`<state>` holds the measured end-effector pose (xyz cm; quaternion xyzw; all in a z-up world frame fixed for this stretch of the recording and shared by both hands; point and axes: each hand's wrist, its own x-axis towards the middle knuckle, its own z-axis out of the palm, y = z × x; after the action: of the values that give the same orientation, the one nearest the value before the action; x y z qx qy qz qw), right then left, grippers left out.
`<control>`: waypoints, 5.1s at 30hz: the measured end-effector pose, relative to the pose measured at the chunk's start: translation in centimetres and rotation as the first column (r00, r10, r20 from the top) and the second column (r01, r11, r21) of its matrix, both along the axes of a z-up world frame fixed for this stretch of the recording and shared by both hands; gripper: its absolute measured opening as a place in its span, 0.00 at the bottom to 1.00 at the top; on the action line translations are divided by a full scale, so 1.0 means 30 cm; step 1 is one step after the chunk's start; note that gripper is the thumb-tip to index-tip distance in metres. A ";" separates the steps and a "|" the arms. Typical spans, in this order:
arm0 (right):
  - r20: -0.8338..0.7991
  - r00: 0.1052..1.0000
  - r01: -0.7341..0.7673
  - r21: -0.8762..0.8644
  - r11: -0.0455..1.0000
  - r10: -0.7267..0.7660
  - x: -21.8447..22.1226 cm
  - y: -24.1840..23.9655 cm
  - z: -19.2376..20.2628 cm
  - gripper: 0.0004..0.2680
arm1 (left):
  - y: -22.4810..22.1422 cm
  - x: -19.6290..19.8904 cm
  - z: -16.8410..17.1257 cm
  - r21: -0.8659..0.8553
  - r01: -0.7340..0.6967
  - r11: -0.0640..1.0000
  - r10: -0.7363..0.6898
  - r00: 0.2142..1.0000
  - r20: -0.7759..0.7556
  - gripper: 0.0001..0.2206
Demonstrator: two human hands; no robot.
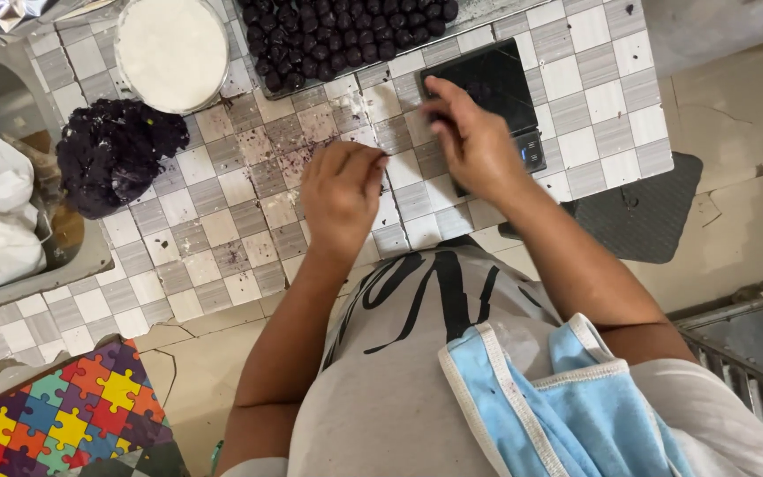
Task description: Portioning dough by weight using a digital scale and rolling the portions into small balls.
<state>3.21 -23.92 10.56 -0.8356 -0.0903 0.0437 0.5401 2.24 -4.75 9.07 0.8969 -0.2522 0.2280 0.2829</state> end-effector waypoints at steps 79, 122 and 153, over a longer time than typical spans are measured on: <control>0.537 0.838 0.046 -0.239 0.970 0.093 -0.096 -0.239 -0.118 0.06 | -0.328 -0.032 -0.035 -0.671 -0.398 0.626 -0.427 0.544 -0.722 0.12; 0.588 0.808 -0.086 0.065 0.994 0.032 -0.132 0.137 0.003 0.21 | -0.213 -0.004 0.028 -0.688 -0.678 -0.257 -0.948 0.315 0.044 0.28; 0.269 0.860 -0.098 -0.746 0.659 0.433 0.164 -0.281 -0.445 0.13 | -0.226 -0.044 -0.054 -0.764 -0.641 -0.074 -0.867 0.419 -0.268 0.25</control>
<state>8.14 -32.36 -2.80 -0.9427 -0.3060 -0.0271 0.1299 0.92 -11.53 7.43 0.2731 0.0858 -0.2247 0.9314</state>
